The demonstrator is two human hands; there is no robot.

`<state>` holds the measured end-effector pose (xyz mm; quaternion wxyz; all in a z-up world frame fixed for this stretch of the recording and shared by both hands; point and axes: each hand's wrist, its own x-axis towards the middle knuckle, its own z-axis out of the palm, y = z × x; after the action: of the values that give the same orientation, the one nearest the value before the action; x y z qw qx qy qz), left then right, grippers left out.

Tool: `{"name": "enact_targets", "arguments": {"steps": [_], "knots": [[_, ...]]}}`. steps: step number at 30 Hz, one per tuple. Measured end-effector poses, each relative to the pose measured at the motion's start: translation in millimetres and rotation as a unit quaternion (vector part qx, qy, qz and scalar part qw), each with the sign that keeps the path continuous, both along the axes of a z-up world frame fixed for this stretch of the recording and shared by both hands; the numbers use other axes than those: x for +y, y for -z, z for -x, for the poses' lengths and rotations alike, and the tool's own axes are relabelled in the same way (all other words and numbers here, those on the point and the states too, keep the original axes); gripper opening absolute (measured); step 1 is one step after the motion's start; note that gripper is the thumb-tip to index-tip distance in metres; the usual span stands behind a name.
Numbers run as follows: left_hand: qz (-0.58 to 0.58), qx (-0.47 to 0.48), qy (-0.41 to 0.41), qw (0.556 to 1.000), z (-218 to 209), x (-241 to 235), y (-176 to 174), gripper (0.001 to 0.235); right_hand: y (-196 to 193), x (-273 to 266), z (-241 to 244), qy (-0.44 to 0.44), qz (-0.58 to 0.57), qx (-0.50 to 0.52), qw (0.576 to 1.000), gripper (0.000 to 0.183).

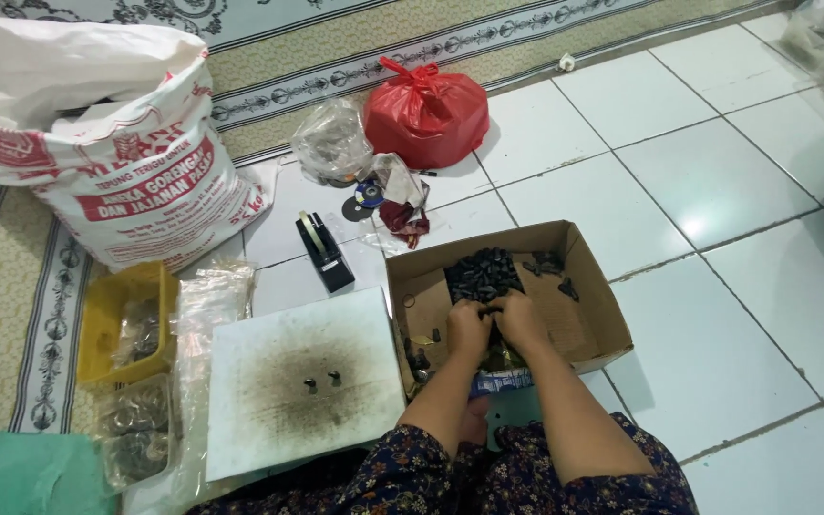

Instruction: A person sitting on the floor is manually assembling small black components by inserting silver pins into them, working from a cardboard box and plastic bags.

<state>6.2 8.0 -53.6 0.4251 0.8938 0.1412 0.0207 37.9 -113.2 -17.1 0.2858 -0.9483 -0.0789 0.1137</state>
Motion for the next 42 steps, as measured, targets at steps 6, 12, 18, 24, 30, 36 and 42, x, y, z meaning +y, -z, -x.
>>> {"name": "enact_targets", "arguments": {"steps": [6, 12, 18, 24, 30, 36, 42], "knots": [[0.106, -0.023, 0.002, 0.994, 11, 9, -26, 0.016, 14, -12, -11, 0.079, -0.111, 0.037, 0.99, 0.017], [0.086, -0.07, 0.027, 0.993, 31, 21, -74, 0.022, -33, -7, 6, 0.132, -0.263, 0.105, 0.95, 0.022], [0.036, -0.123, 0.007, 0.992, 71, 33, -99, 0.013, -60, 8, 27, 0.137, -0.314, 0.171, 0.924, 0.019], [-0.027, -0.158, 0.005, 0.987, 113, 48, -120, 0.013, -76, 33, 60, 0.082, -0.258, 0.142, 0.952, 0.015], [-0.018, -0.16, -0.014, 0.987, 150, 73, -126, 0.01, -65, 55, 80, 0.043, -0.252, 0.181, 0.95, 0.017], [0.069, -0.139, -0.067, 0.986, 193, 96, -147, 0.011, -101, 85, 129, 0.022, -0.272, 0.21, 0.939, 0.018], [0.284, -0.012, -0.136, 0.949, 247, 126, -159, 0.028, -122, 59, 113, 0.105, -0.336, 0.165, 0.921, 0.032]]}}
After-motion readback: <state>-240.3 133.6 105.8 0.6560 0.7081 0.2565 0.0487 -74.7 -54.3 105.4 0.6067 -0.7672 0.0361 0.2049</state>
